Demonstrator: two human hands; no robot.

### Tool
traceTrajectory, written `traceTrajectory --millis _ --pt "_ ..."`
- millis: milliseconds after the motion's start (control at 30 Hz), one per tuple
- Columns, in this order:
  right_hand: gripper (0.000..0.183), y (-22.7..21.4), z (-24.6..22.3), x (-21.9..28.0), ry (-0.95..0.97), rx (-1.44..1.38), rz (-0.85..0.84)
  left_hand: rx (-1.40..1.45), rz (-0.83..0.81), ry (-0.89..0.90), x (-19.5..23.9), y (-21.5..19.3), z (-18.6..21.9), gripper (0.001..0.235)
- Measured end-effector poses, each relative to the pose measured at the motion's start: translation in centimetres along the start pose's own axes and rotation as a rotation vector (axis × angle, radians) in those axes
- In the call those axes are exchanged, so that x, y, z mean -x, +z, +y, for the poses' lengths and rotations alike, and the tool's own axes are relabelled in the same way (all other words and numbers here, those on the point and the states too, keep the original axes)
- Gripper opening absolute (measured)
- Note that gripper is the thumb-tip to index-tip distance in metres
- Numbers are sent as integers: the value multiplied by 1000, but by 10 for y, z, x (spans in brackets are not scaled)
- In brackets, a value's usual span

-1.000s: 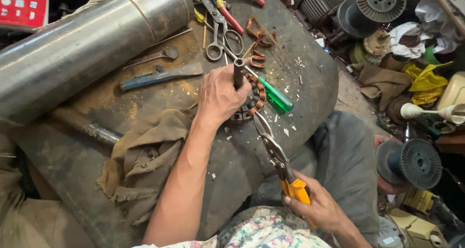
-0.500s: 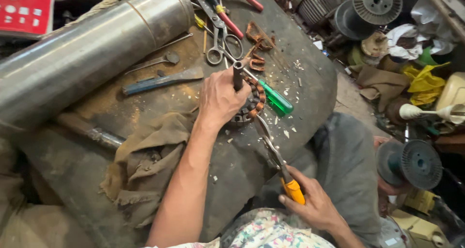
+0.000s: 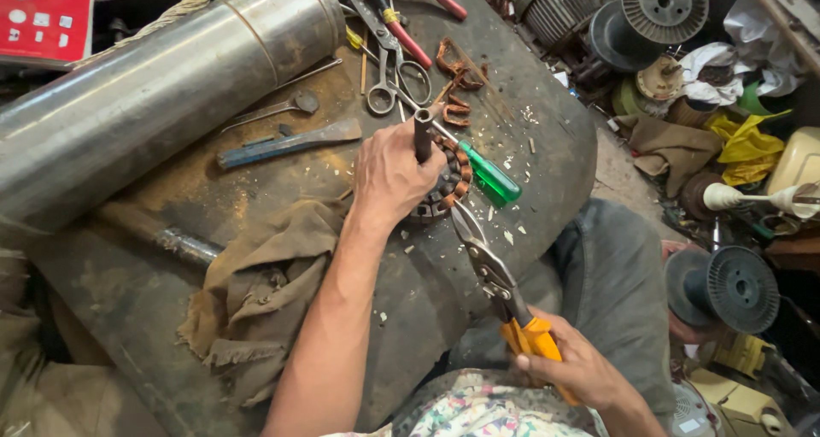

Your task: The person manipulates wires and metal components on a motor stator by hand using pliers and a screwdriver, pulling and cutting wires to prepare or repair the electrical part.

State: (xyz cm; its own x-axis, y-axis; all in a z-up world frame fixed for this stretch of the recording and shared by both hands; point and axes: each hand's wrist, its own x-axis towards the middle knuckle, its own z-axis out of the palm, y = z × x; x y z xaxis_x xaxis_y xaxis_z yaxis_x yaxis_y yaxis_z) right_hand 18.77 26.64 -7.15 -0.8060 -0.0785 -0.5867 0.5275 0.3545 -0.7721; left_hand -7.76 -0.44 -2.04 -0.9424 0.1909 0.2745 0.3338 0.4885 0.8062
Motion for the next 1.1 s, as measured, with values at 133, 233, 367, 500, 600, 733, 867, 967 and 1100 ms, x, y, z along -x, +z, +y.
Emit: traceTrajectory --millis 133,233,367,500,600,733,867,967,1100 --pt "82 4 1 -1 -38 69 74 -32 -20 -25 -1 0 0 47" --pt "78 12 8 -3 -73 -229 38 -20 4 10 -1 0 1 48" --pt "71 18 19 -9 -108 -168 76 -23 -26 -28 -1 -1 3 50" --pt "71 22 19 -11 -257 143 195 -44 -33 -17 -2 -2 5 50" --pt "74 16 11 -9 -277 129 122 -24 -25 -18 -1 -3 4 50" --pt "64 5 1 -3 44 -443 -200 -21 -11 -5 -1 0 2 49" --pt "63 -16 -5 -5 79 -421 -254 -7 6 8 1 1 0 49" --pt "65 -24 -8 -8 91 -321 -227 -17 1 14 0 0 0 49" --pt "72 -21 -14 -11 121 -233 -124 -50 -1 11 1 0 1 50"
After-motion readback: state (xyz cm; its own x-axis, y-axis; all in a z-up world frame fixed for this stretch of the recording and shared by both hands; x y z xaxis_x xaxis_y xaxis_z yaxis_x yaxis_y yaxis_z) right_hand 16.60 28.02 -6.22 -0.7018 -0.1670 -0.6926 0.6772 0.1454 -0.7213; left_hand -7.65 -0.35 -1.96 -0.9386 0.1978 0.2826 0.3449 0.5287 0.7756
